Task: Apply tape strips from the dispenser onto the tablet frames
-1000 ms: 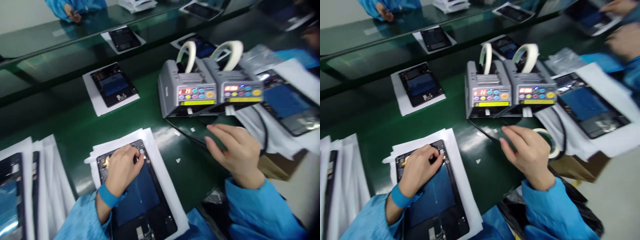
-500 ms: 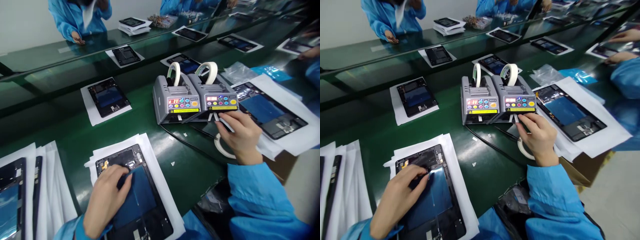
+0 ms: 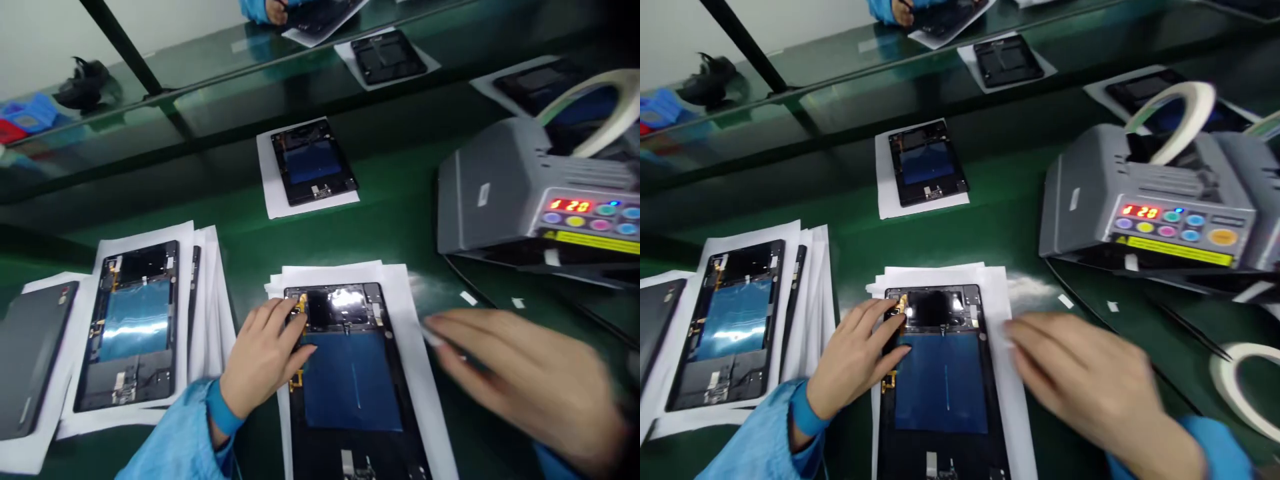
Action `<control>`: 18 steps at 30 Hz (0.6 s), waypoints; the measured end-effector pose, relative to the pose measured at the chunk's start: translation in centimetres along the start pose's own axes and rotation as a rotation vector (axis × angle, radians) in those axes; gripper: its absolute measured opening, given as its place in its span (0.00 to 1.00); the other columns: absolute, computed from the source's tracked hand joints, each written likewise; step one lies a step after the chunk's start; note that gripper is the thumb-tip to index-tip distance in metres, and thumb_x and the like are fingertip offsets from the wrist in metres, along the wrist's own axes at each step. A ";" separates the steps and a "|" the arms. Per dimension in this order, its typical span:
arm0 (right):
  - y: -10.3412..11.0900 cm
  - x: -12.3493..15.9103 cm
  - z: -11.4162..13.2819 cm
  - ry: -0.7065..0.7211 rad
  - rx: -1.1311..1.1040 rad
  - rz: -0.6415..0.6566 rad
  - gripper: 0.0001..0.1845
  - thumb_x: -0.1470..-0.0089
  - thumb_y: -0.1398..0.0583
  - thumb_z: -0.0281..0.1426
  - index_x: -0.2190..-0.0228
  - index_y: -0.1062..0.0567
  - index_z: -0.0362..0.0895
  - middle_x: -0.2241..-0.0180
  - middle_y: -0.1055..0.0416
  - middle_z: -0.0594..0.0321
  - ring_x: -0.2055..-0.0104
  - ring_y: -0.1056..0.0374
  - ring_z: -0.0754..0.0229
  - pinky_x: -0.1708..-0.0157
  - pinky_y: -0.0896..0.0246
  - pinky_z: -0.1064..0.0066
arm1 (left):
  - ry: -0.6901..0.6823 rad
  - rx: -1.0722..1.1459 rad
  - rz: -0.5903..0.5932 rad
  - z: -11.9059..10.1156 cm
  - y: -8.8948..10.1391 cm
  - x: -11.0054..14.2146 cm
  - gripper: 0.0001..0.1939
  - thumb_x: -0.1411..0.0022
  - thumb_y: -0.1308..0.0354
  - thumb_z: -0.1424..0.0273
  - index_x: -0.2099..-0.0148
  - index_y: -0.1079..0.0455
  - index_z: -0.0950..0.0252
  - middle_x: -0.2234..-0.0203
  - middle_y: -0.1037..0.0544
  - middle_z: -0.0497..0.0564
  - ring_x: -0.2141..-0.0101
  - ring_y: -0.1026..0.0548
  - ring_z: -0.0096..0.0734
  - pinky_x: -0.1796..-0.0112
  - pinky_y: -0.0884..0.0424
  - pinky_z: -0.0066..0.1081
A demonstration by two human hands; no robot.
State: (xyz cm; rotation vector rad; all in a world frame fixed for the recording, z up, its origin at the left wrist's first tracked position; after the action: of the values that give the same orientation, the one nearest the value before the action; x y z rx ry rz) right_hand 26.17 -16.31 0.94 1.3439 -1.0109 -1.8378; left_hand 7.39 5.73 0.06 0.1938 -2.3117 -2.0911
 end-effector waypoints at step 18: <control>-9.5 -8.2 6.5 0.209 -0.035 0.041 0.09 0.48 0.37 0.25 0.62 0.27 0.40 0.66 0.24 0.62 0.67 0.29 0.62 0.67 0.37 0.72 | 0.082 0.157 -0.017 0.0 -2.0 0.6 0.22 0.34 0.52 0.62 0.43 0.36 0.69 0.43 0.34 0.59 0.49 0.34 0.46 0.50 0.36 0.42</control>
State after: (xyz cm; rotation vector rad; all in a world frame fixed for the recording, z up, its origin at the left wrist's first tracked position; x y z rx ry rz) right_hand 21.66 -3.30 -2.27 1.4487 -0.8857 -1.6388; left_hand 6.92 5.45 -1.96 0.2972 -2.4329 -1.8707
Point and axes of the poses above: each hand's wrist, its own x-axis away from the middle knuckle, its own y-axis out of the back of the hand, z = x × y, the point moved 2 cm from there along -x, towards the middle knuckle
